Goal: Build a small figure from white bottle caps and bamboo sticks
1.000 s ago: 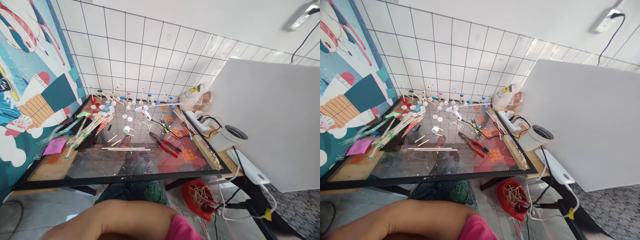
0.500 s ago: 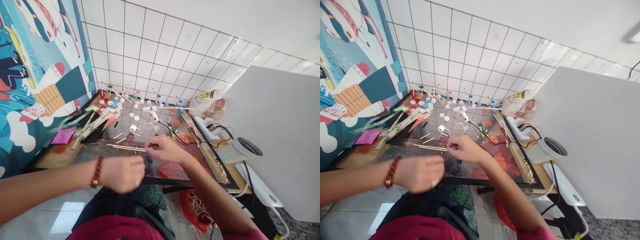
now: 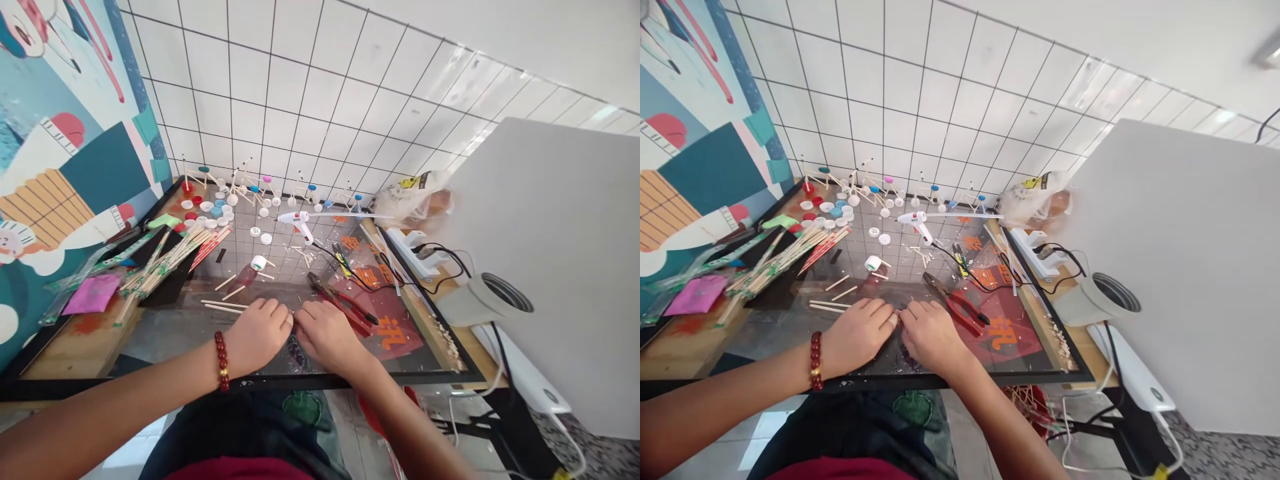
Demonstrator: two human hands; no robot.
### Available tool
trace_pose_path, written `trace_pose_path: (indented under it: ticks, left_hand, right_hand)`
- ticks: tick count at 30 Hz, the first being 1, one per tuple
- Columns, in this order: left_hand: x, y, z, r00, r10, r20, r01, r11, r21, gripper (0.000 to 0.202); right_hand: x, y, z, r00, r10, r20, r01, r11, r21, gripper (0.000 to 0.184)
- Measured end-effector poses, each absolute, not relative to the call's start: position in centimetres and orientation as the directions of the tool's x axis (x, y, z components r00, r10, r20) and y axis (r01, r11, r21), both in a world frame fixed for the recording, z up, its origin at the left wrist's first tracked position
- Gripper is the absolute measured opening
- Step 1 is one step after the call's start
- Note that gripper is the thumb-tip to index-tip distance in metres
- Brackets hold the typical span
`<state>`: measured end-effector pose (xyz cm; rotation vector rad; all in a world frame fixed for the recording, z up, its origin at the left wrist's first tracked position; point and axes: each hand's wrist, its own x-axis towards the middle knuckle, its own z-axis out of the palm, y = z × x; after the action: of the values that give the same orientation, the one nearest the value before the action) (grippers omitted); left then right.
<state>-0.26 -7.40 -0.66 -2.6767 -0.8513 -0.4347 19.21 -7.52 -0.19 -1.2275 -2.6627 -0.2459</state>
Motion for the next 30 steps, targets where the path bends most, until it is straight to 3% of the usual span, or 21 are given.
trace_pose_path:
  ticks: [3,6,16,22,30]
  left_hand:
    - [-0.5,-7.8,-1.4,0.783,0.467,0.411,0.579,-0.789,-0.206,0.016]
    - [-1.3,-7.6,-1.7,0.755,0.479,0.448,0.598,-0.783,-0.17,0.016]
    - [-2.4,-7.0,-0.6,0.623,0.586,0.518,0.61,-0.779,0.148,0.018]
    - [-2.1,-7.3,-0.8,0.64,0.612,0.465,0.578,-0.782,0.233,0.022]
    - [-2.1,-7.5,-1.4,0.634,0.593,0.496,0.502,-0.804,0.319,0.031]
  right_hand:
    - [19.5,-7.5,-0.8,-0.682,0.614,0.397,0.682,0.73,0.042,0.013]
    - [19.6,-7.1,-1.0,-0.697,0.551,0.458,0.619,0.785,-0.004,0.014]
    - [19.0,-4.4,-0.3,-0.699,0.451,0.556,0.543,0.84,0.002,0.026]
    - [19.2,-4.8,-1.1,-0.724,0.386,0.572,0.501,0.864,0.052,0.024]
    - [19.9,-5.0,-0.9,-0.682,0.392,0.617,0.55,0.831,0.08,0.031]
